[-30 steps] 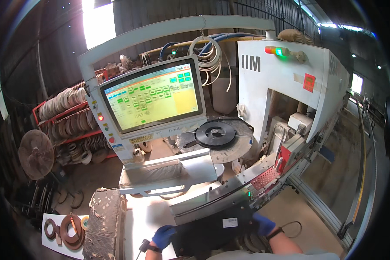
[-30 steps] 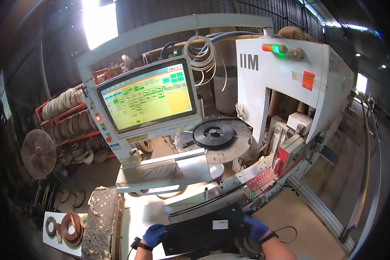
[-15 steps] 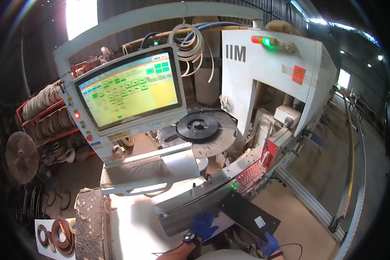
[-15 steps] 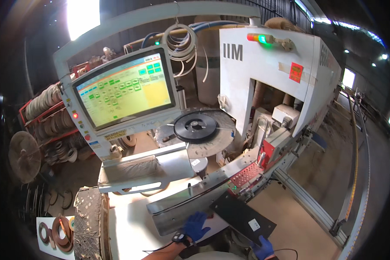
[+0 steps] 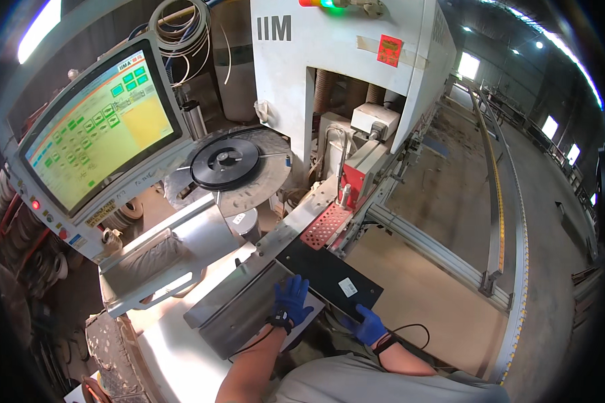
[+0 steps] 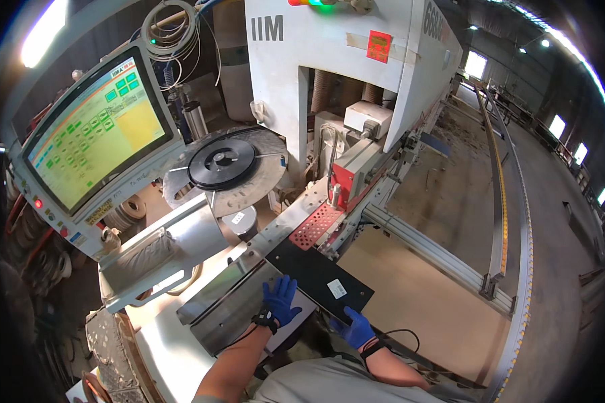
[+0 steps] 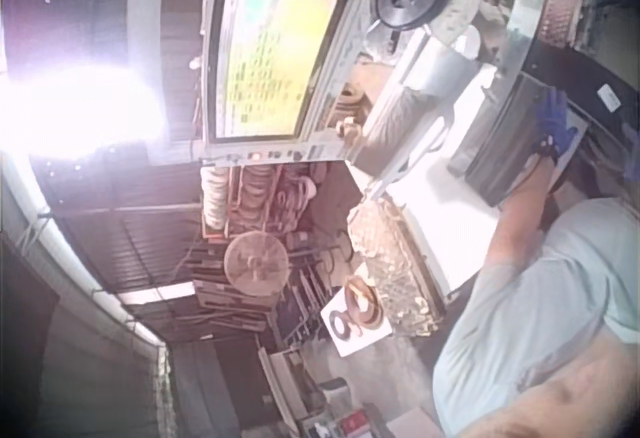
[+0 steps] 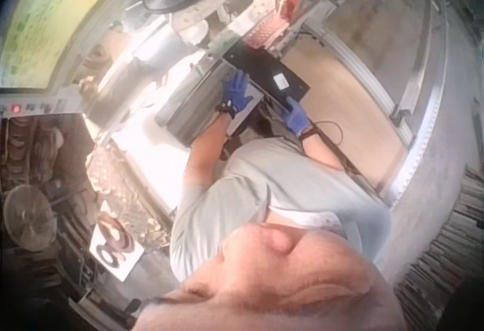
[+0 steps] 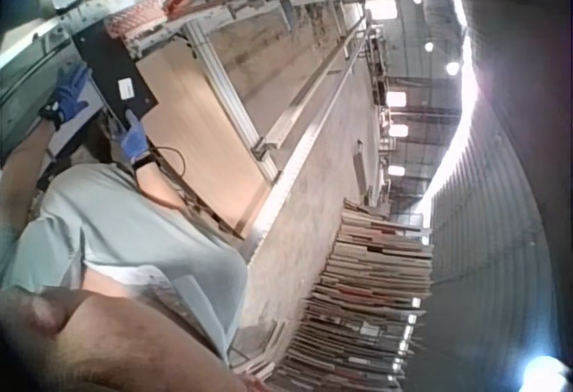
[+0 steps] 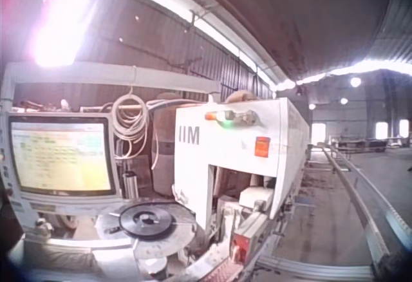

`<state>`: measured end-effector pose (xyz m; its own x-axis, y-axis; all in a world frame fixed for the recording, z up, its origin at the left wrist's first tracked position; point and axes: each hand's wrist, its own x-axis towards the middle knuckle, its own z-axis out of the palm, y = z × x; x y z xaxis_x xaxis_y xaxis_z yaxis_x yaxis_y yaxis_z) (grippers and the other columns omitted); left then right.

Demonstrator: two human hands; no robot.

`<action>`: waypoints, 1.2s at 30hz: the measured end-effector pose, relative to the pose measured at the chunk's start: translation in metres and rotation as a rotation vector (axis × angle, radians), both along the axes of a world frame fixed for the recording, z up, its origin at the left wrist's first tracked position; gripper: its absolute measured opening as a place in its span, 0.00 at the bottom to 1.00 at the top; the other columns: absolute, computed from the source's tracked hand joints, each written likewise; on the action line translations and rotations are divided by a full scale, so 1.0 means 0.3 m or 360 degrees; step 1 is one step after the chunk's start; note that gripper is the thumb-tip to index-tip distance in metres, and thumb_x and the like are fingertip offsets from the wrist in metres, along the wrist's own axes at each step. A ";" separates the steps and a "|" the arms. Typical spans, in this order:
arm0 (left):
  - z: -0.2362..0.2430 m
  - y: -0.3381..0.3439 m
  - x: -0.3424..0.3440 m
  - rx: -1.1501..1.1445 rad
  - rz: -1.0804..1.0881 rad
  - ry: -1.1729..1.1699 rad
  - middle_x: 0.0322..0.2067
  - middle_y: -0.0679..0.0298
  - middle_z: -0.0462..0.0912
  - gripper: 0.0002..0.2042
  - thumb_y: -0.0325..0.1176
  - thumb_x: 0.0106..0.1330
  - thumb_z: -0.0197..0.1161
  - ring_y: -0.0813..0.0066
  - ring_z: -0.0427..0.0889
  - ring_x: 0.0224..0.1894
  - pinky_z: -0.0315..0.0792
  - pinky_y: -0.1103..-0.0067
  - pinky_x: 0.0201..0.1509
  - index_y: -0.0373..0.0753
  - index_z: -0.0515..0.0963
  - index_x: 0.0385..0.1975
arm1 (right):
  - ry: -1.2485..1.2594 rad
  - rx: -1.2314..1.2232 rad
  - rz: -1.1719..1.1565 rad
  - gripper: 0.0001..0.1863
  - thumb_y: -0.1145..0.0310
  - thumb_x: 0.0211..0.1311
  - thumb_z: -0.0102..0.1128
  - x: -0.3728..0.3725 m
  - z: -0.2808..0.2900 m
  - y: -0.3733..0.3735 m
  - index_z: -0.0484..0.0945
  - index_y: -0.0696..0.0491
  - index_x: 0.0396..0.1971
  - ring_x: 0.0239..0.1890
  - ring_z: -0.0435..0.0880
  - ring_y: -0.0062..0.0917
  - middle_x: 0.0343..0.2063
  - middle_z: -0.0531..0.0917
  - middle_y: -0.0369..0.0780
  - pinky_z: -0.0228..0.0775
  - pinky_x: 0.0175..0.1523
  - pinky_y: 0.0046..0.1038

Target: Feeding wood panels into an edge-banding machine and organizing them on a work table.

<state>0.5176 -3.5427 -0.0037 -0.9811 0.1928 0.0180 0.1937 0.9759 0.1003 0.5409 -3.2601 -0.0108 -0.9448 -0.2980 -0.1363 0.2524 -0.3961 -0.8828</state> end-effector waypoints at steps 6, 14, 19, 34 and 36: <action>0.049 0.012 -0.017 -0.0034 -0.0029 -0.0061 0.73 0.50 0.50 0.47 0.56 0.58 0.65 0.50 0.49 0.75 0.43 0.41 0.70 0.41 0.51 0.73 | -0.1003 -0.0627 -0.0133 0.16 0.63 0.71 0.52 -0.068 0.045 0.019 0.73 0.53 0.54 0.55 0.76 0.41 0.52 0.79 0.45 0.70 0.61 0.50; 0.056 0.041 -0.099 -0.0133 -0.0018 -0.0145 0.74 0.51 0.49 0.48 0.57 0.57 0.65 0.49 0.48 0.75 0.41 0.41 0.71 0.42 0.50 0.73 | -0.1054 -0.0882 -0.0101 0.17 0.62 0.71 0.50 -0.146 0.060 0.054 0.73 0.54 0.54 0.58 0.73 0.44 0.51 0.78 0.47 0.65 0.66 0.52; 0.055 0.081 -0.173 -0.0174 -0.0044 -0.0185 0.74 0.50 0.48 0.48 0.58 0.57 0.64 0.48 0.47 0.75 0.41 0.41 0.71 0.42 0.49 0.73 | -0.1102 -0.1012 -0.0111 0.16 0.62 0.70 0.52 -0.218 0.016 0.101 0.73 0.54 0.53 0.57 0.73 0.43 0.50 0.79 0.45 0.64 0.66 0.51; 0.036 0.300 -0.543 -0.0055 -0.0139 -0.0084 0.72 0.44 0.50 0.50 0.58 0.53 0.67 0.44 0.52 0.73 0.50 0.42 0.69 0.38 0.52 0.72 | -0.1021 -0.0804 -0.0248 0.18 0.60 0.68 0.57 -0.569 0.067 0.290 0.74 0.49 0.55 0.54 0.78 0.37 0.51 0.80 0.41 0.71 0.61 0.48; 0.067 0.341 -0.587 0.0112 -0.0080 -0.0051 0.71 0.44 0.52 0.48 0.52 0.52 0.71 0.45 0.56 0.72 0.57 0.53 0.71 0.38 0.55 0.70 | -0.0981 -0.0744 -0.0280 0.18 0.60 0.68 0.58 -0.614 0.083 0.320 0.75 0.48 0.55 0.53 0.78 0.36 0.50 0.81 0.41 0.72 0.60 0.47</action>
<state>0.3414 -3.4405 0.0164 -0.9705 0.2412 0.0022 0.2378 0.9554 0.1752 0.3566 -3.1640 0.0140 -0.7781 -0.3072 -0.5480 0.5412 -0.7707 -0.3365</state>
